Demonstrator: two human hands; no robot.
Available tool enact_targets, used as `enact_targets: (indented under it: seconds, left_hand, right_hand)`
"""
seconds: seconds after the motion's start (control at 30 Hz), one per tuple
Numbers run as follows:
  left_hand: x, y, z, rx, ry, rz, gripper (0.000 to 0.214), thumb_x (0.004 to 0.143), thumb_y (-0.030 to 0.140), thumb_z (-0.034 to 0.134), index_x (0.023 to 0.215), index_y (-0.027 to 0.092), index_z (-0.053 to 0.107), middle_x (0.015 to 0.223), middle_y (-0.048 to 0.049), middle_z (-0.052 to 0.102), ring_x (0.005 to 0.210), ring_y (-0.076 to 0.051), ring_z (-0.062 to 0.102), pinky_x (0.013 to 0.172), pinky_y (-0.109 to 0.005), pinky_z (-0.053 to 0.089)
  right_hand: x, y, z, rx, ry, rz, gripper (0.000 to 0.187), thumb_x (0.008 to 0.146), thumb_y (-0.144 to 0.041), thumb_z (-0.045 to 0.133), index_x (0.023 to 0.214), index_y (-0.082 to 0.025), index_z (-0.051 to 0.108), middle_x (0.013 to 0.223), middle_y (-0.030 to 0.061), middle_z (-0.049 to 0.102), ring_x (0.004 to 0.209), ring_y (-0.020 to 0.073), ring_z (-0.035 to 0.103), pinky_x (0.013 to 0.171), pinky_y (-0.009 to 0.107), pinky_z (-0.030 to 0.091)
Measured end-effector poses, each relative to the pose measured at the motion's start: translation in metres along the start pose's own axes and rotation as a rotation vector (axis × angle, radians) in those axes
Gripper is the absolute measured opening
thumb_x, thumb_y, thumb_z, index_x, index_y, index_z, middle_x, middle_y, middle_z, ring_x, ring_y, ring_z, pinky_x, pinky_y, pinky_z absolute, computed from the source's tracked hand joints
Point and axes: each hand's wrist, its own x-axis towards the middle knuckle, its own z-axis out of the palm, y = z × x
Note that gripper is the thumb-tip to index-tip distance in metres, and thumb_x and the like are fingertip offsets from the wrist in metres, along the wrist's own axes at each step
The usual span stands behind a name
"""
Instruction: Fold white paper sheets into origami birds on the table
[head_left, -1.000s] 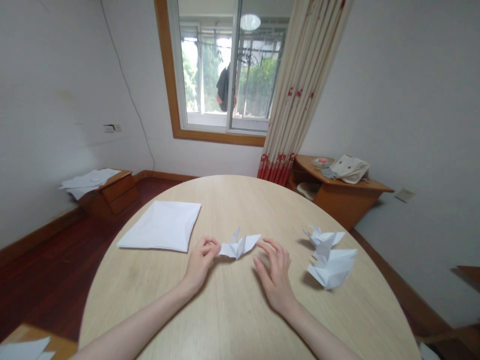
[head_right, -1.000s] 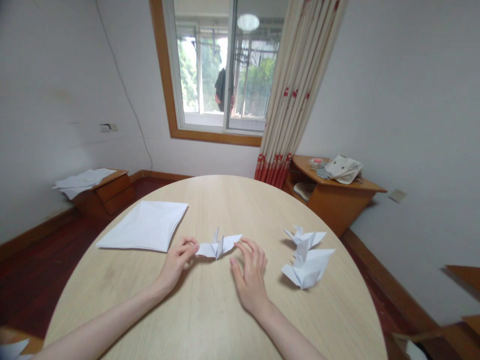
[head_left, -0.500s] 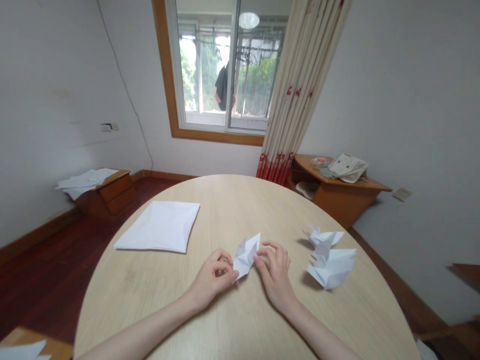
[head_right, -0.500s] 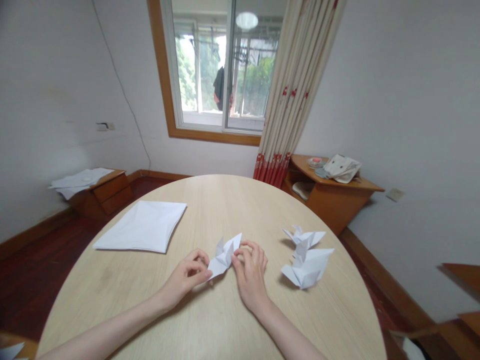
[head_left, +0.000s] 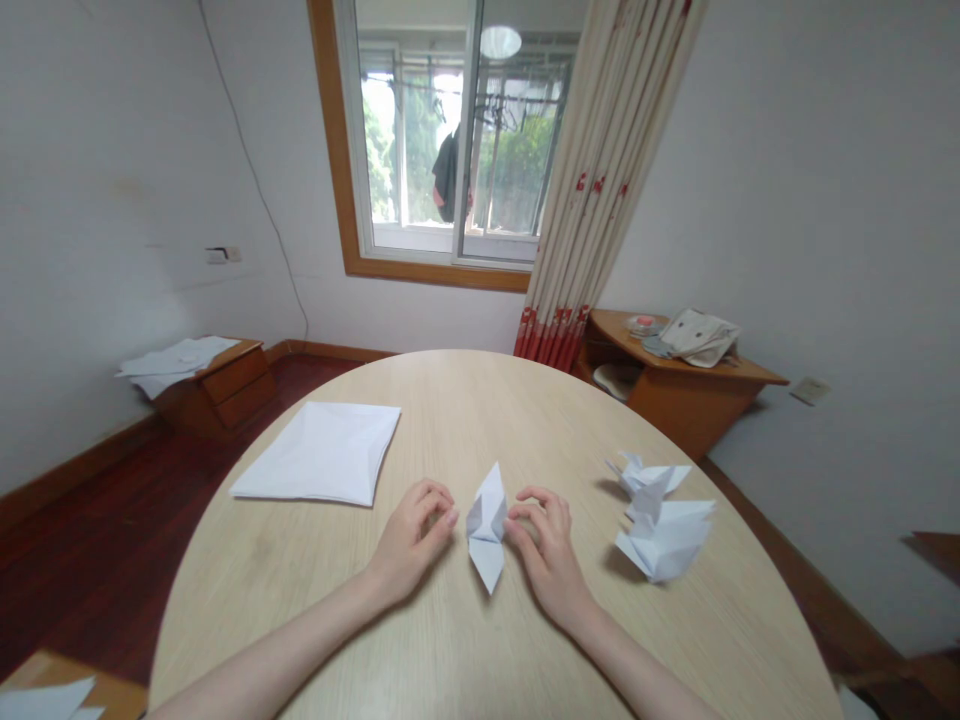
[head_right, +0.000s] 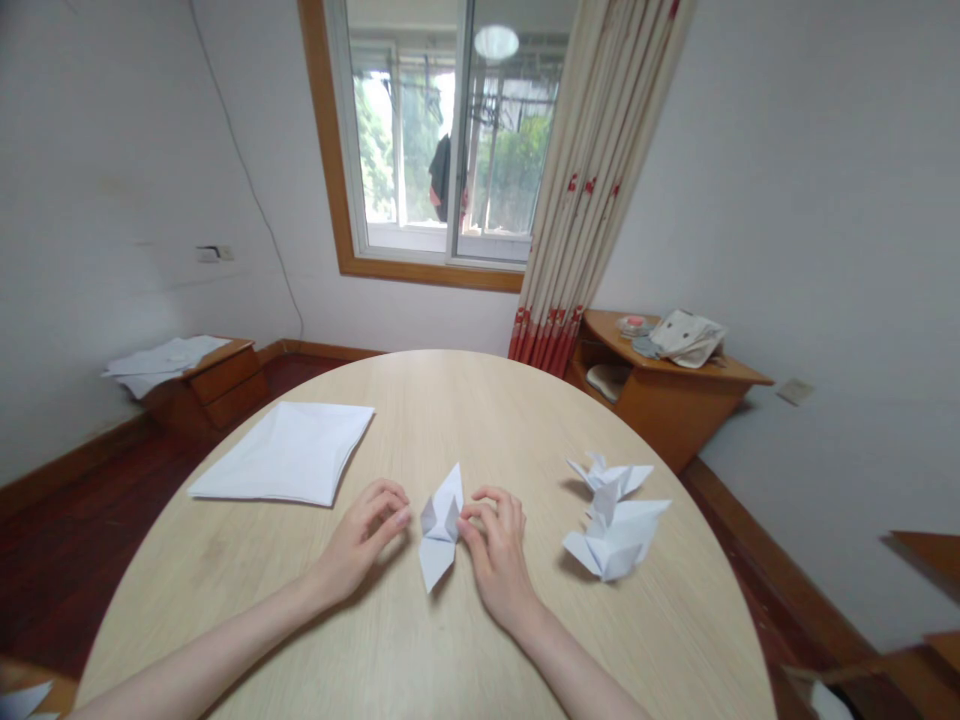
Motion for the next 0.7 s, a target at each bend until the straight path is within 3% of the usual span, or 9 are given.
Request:
enact_targets:
  seconds: [0.17, 0.43, 0.7]
  left_hand:
    - [-0.002, -0.008, 0.002, 0.115, 0.04, 0.091, 0.013, 0.094, 0.027, 0.045, 0.092, 0.021, 0.056, 0.099, -0.0077, 0.06, 0.097, -0.022, 0.055, 0.085, -0.034, 0.043]
    - [-0.003, -0.011, 0.002, 0.221, 0.03, 0.217, 0.008, 0.092, 0.019, 0.052, 0.099, 0.021, 0.054, 0.101, -0.0071, 0.06, 0.098, -0.022, 0.057, 0.085, -0.035, 0.047]
    - [-0.005, -0.01, -0.001, 0.345, -0.001, 0.385, 0.047, 0.09, 0.015, 0.053, 0.133, 0.027, 0.04, 0.119, -0.01, 0.056, 0.108, -0.023, 0.057, 0.089, -0.037, 0.051]
  right_hand:
    - [0.001, -0.003, -0.002, 0.043, -0.034, 0.005, 0.015, 0.092, -0.031, 0.046, 0.087, -0.026, 0.059, 0.103, 0.0074, 0.054, 0.103, 0.0264, 0.049, 0.091, 0.047, 0.041]
    - [0.001, -0.005, -0.003, 0.08, -0.059, -0.015, 0.015, 0.091, -0.028, 0.046, 0.085, -0.026, 0.059, 0.102, 0.0072, 0.055, 0.103, 0.0253, 0.05, 0.09, 0.045, 0.044]
    - [0.001, -0.009, -0.005, 0.107, -0.087, -0.027, 0.015, 0.091, -0.03, 0.046, 0.083, -0.026, 0.058, 0.099, 0.0065, 0.058, 0.099, 0.0249, 0.054, 0.087, 0.042, 0.047]
